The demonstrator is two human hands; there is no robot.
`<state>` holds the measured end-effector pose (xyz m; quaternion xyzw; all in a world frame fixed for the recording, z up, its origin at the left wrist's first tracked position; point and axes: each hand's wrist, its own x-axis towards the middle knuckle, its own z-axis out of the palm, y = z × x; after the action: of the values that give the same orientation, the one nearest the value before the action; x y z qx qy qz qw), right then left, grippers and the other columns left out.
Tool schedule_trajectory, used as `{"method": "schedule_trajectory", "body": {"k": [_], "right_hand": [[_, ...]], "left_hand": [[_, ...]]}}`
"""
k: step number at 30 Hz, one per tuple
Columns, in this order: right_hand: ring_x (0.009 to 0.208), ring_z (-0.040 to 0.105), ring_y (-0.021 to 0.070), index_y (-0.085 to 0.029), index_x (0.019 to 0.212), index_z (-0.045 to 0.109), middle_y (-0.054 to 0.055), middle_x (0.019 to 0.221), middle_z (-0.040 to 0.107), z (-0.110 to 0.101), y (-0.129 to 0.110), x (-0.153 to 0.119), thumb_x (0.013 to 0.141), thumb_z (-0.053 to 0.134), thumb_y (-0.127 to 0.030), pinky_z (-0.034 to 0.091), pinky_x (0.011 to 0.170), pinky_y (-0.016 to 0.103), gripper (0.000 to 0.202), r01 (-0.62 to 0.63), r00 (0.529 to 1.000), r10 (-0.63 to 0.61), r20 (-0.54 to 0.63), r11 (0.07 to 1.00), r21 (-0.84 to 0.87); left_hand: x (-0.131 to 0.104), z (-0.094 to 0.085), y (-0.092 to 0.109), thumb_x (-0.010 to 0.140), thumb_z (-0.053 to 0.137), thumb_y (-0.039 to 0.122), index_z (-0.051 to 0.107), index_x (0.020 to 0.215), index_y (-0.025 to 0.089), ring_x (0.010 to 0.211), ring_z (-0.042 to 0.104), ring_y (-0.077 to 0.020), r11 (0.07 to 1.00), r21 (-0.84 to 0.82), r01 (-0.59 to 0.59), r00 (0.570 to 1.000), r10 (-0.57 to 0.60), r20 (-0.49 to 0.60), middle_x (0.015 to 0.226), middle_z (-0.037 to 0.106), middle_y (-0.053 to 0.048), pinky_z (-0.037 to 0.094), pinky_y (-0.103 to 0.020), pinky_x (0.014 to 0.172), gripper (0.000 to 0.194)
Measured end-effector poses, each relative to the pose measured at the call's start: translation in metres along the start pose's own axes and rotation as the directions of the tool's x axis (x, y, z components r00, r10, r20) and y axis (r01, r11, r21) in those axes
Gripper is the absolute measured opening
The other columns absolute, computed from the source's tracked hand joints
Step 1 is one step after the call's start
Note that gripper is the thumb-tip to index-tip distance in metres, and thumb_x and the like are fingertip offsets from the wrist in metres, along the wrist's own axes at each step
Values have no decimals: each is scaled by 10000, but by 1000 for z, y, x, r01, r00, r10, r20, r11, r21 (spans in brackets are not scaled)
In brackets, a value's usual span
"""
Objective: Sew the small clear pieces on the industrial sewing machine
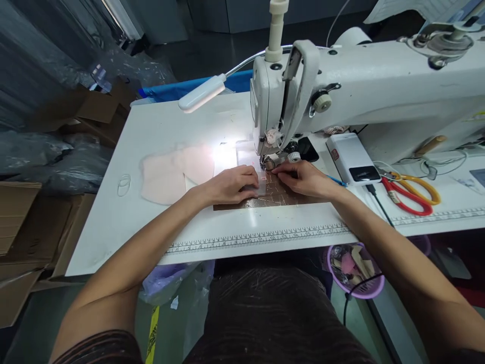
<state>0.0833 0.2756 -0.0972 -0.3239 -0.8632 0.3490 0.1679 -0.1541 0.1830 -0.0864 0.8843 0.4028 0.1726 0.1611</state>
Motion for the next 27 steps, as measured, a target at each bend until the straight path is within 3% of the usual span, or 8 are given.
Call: {"method": "schedule_trajectory", "body": {"k": [3, 5, 12, 19, 24, 27], "right_hand": [[692, 609, 176, -223, 959, 791, 38, 821, 711, -11, 0, 11, 878, 593, -259, 463, 642, 288, 218, -16, 990, 29, 140, 995, -95], [738, 624, 186, -232, 941, 789, 37, 831, 714, -13, 3, 16, 889, 594, -271, 467, 664, 290, 206, -14, 988, 28, 151, 995, -96], [686, 579, 164, -162, 995, 772, 56, 856, 674, 2, 13, 2, 911, 528, -307, 442, 642, 298, 296, 49, 997, -45, -64, 997, 59], [654, 555, 159, -157, 997, 783, 54, 783, 629, 9, 8, 0, 910, 535, -277, 416, 622, 295, 289, 106, 983, -109, -144, 994, -26], [782, 595, 188, -216, 1154, 756, 81, 924, 620, 12, 10, -3, 946, 515, -269, 467, 723, 315, 323, 250, 963, -260, -74, 960, -130], [879, 607, 215, -255, 1212, 737, 110, 1090, 588, 14, 13, -6, 944, 518, -250, 491, 778, 342, 346, 276, 955, -293, -42, 931, -238]], "left_hand": [[-3, 12, -5, 968, 570, 262, 697, 920, 165, 934, 659, -166, 999, -43, 16, 992, -21, -127, 990, 682, -74, 566, -317, 829, 167], [-5, 18, -7, 970, 572, 255, 698, 899, 167, 906, 664, -160, 997, -68, 27, 980, -40, -193, 958, 685, -67, 576, -315, 801, 169], [-5, 21, -7, 978, 558, 214, 687, 901, 165, 870, 680, -157, 996, -86, 2, 936, -32, -350, 914, 700, -62, 596, -340, 775, 158], [-3, 24, -3, 954, 615, 231, 695, 912, 168, 831, 683, -140, 999, -17, -34, 868, 21, -496, 929, 700, -62, 598, -292, 703, 110], [-3, 30, -5, 945, 632, 220, 701, 911, 174, 833, 674, -148, 987, 130, -98, 891, 145, -430, 946, 727, -66, 583, -316, 733, 89], [-3, 31, -6, 966, 595, 223, 702, 908, 182, 841, 676, -155, 982, 168, -88, 917, 146, -372, 961, 742, -64, 569, -334, 751, 129]]}}
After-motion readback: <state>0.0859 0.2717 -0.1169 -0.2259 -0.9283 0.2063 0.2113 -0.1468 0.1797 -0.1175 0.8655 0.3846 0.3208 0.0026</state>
